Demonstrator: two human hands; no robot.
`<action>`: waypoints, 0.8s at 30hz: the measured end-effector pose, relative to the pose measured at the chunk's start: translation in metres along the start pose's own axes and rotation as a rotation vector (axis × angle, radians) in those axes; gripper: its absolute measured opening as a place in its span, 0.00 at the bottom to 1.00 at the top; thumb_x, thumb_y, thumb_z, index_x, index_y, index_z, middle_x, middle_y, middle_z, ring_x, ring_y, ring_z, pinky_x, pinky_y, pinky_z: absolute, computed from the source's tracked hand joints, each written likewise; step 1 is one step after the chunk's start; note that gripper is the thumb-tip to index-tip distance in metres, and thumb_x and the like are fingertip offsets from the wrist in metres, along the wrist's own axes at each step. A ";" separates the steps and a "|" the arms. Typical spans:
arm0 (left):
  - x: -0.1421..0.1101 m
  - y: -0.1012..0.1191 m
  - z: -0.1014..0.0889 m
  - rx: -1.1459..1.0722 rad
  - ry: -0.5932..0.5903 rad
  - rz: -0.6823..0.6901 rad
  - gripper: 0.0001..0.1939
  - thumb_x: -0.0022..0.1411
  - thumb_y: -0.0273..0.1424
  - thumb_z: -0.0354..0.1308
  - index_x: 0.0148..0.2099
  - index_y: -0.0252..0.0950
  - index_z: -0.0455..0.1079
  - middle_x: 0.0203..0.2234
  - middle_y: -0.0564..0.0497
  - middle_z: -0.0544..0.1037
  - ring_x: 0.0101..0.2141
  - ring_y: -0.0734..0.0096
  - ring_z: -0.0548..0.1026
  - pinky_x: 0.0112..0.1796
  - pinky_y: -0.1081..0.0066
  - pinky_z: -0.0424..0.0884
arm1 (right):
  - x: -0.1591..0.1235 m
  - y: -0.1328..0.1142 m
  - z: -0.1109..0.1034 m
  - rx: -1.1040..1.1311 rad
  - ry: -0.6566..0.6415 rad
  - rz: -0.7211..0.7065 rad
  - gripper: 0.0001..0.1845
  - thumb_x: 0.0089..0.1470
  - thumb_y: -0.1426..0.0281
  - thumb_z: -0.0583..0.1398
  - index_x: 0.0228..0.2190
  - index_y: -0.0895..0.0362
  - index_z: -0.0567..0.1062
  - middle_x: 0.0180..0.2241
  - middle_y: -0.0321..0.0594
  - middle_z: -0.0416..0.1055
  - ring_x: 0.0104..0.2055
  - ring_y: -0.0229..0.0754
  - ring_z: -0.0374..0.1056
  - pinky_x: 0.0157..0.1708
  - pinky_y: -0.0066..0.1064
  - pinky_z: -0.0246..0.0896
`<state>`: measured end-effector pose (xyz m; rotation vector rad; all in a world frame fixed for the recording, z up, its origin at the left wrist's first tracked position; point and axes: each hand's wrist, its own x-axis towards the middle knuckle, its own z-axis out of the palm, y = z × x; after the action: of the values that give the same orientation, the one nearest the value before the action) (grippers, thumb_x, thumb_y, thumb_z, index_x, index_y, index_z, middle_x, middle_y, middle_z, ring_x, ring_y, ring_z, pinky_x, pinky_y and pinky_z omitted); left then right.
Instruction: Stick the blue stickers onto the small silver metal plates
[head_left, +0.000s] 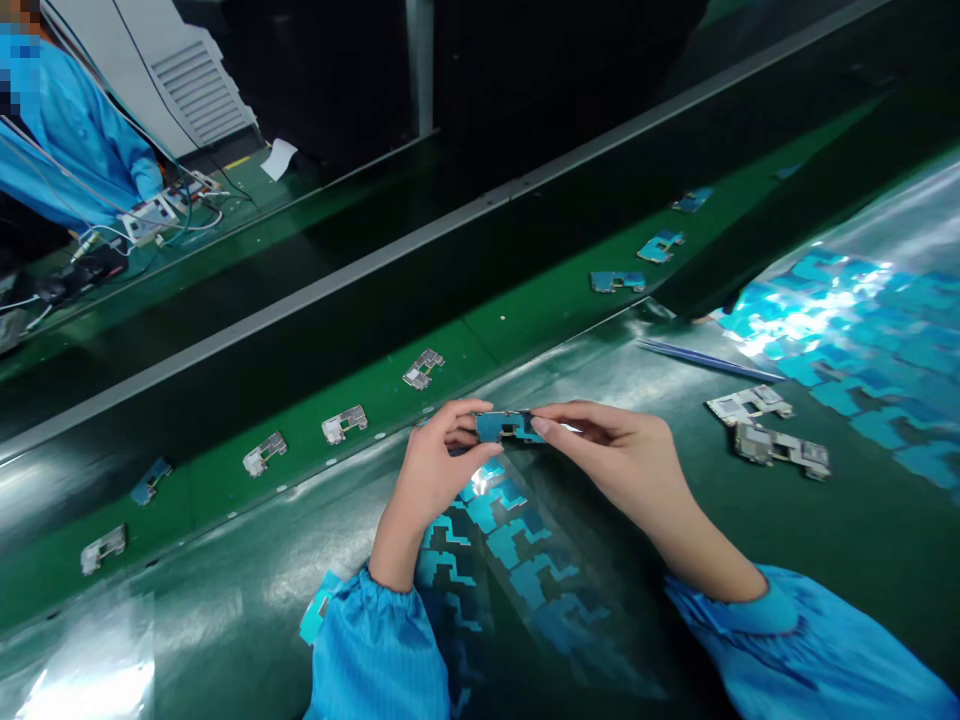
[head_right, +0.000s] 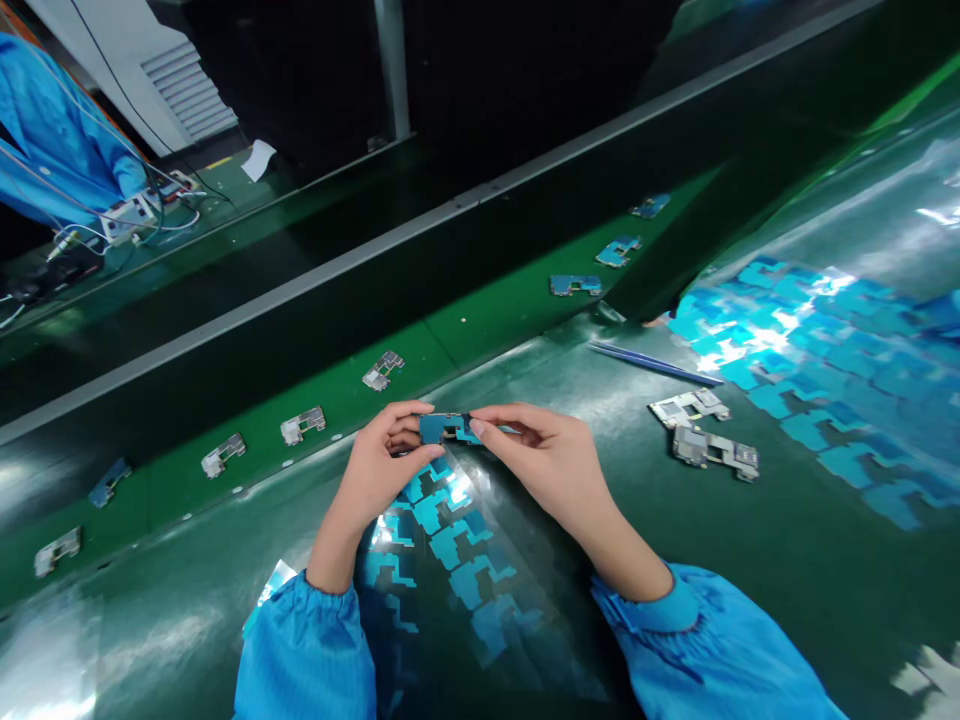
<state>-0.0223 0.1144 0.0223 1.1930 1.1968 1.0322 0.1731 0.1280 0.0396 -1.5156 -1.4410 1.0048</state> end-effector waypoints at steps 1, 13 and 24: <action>0.000 0.001 0.000 -0.002 -0.002 -0.003 0.21 0.55 0.23 0.67 0.51 0.40 0.72 0.36 0.52 0.80 0.36 0.69 0.80 0.44 0.66 0.76 | 0.000 -0.001 0.000 0.007 -0.002 -0.001 0.12 0.48 0.58 0.68 0.30 0.52 0.84 0.27 0.39 0.80 0.24 0.42 0.72 0.22 0.31 0.66; 0.001 -0.003 -0.002 -0.013 -0.031 -0.030 0.20 0.55 0.26 0.68 0.50 0.39 0.72 0.34 0.51 0.80 0.33 0.70 0.79 0.39 0.69 0.75 | -0.003 -0.004 -0.001 0.035 -0.034 0.012 0.11 0.49 0.58 0.67 0.30 0.52 0.83 0.29 0.39 0.81 0.28 0.44 0.76 0.26 0.33 0.72; 0.001 0.000 -0.001 -0.031 -0.052 -0.069 0.19 0.54 0.26 0.68 0.49 0.38 0.71 0.34 0.51 0.82 0.29 0.73 0.77 0.35 0.71 0.72 | -0.004 -0.004 0.001 0.020 -0.012 0.031 0.09 0.50 0.60 0.67 0.30 0.53 0.82 0.29 0.39 0.80 0.30 0.44 0.76 0.29 0.33 0.72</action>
<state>-0.0230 0.1160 0.0220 1.1401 1.1690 0.9593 0.1705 0.1242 0.0431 -1.5244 -1.4156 1.0449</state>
